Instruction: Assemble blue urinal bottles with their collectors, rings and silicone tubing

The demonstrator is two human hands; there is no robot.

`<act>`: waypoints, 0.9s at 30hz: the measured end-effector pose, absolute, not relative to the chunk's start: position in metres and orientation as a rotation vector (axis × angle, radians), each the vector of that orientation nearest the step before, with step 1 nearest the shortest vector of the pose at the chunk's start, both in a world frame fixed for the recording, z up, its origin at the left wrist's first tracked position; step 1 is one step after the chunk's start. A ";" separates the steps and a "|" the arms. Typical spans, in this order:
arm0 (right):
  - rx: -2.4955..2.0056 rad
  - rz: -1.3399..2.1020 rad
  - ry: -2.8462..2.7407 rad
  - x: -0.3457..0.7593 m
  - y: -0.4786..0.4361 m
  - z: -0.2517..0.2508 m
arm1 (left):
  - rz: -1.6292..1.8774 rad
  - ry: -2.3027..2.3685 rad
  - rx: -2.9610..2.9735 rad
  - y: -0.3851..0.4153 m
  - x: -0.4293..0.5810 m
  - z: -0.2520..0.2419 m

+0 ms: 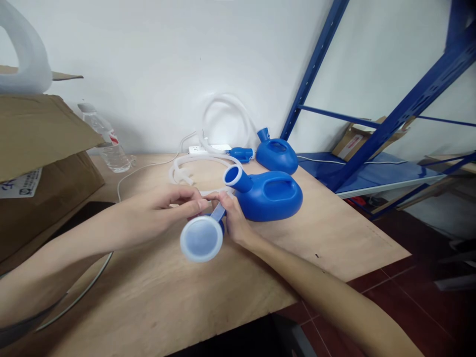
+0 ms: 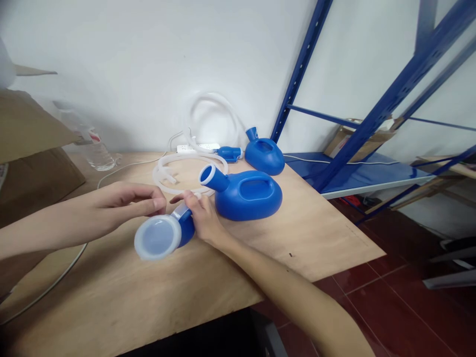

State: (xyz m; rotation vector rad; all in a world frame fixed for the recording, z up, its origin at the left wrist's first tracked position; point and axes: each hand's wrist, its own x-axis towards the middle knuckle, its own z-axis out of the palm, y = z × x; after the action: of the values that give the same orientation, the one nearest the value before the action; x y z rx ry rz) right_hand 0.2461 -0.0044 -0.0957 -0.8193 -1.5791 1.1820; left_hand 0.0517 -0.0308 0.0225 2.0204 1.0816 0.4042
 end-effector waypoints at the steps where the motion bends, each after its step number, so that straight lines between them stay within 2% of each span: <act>1: -0.807 1.158 -1.577 0.245 -0.007 -0.092 | 0.420 1.086 2.000 -0.032 0.053 0.023; 15: -0.827 1.345 -1.520 0.240 -0.016 -0.072 | 0.378 1.115 1.788 -0.023 0.056 0.012; 27: -0.825 1.368 -1.473 0.242 -0.004 -0.078 | 0.654 1.339 1.239 -0.027 0.065 0.004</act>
State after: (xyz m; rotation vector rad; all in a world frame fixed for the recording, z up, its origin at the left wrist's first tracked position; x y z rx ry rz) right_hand 0.2417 -0.0038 -0.0783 -0.8254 -1.4726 1.3679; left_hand 0.0654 -0.0271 0.0038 1.2385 1.3388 0.6540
